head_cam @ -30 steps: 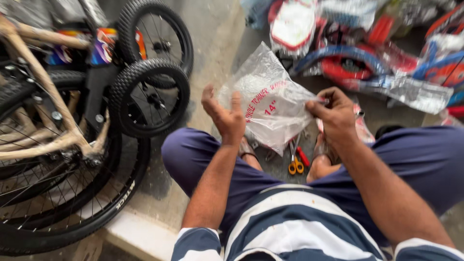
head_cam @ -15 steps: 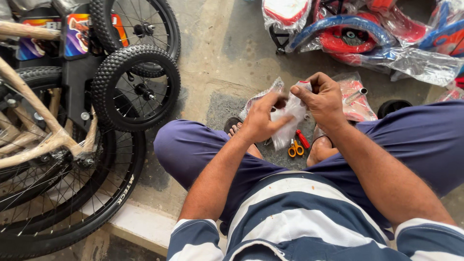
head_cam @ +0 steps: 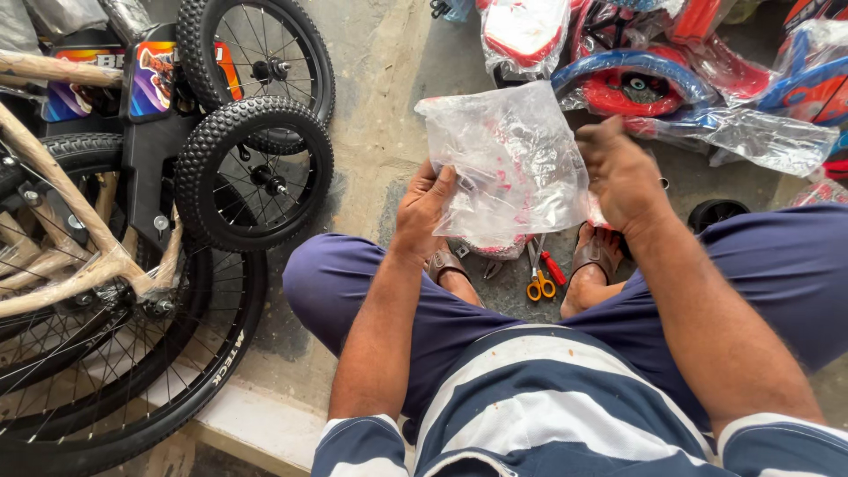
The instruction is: The person sits on the floor and unpacks a bicycle seat post from a plastic bag. They use a wrench to tighten a bolt on the seat post clamp, then place the tool down and continue handling the seat post and other small parts.
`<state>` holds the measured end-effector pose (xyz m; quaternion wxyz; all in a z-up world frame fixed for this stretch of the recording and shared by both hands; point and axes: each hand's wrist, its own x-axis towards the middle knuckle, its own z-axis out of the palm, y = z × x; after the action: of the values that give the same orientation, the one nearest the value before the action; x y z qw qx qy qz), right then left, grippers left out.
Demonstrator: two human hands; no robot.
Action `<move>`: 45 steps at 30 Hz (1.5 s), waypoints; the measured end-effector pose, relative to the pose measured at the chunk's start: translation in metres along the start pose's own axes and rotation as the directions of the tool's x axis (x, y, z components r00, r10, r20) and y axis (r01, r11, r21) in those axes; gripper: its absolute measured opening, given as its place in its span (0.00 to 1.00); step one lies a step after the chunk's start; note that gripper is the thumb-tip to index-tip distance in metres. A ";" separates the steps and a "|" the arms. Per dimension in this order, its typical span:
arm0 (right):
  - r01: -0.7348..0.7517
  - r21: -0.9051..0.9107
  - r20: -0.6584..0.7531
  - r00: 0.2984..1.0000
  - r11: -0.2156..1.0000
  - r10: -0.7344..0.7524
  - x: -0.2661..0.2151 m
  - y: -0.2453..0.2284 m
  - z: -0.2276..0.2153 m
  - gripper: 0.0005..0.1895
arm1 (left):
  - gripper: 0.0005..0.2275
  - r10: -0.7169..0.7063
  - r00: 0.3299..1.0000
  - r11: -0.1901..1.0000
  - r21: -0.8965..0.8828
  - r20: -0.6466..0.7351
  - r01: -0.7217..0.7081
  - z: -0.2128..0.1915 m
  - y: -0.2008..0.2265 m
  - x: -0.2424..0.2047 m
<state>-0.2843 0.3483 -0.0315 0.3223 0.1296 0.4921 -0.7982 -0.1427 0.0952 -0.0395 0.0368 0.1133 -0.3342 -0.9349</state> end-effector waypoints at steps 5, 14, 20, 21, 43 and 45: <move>0.182 -0.119 0.114 0.979 0.976 -0.169 0.002 0.014 -0.010 0.12 | 0.11 -0.006 0.999 0.998 0.065 -0.038 0.008 -0.012 0.005 0.004; 0.510 -0.443 0.310 0.859 0.737 -0.408 -0.010 0.041 0.001 0.12 | 0.18 0.318 0.920 0.389 0.917 -0.229 0.093 0.016 0.000 -0.004; 0.662 -0.665 0.553 0.747 0.345 -0.369 -0.041 0.049 0.036 0.08 | 0.29 0.147 0.987 0.464 0.886 -0.068 -0.008 0.022 -0.030 0.002; 0.644 -0.675 0.547 0.764 0.358 -0.342 -0.043 0.048 0.039 0.08 | 0.26 0.115 0.990 0.563 0.827 -0.076 -0.002 0.018 -0.031 0.004; 0.425 -0.352 0.037 0.896 0.834 -0.442 0.051 0.081 -0.023 0.06 | 0.07 0.426 0.886 -0.269 0.961 0.181 -0.067 0.013 0.009 -0.001; 0.314 -0.359 -0.019 0.939 0.879 -0.343 0.083 0.104 -0.042 0.10 | 0.07 0.539 0.826 -0.236 0.971 0.167 -0.043 0.005 0.011 0.002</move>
<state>-0.2849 0.3210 -0.1683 0.1799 0.0173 0.6537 -0.7348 -0.1461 0.0892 -0.0288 0.2210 0.1685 -0.9192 -0.2789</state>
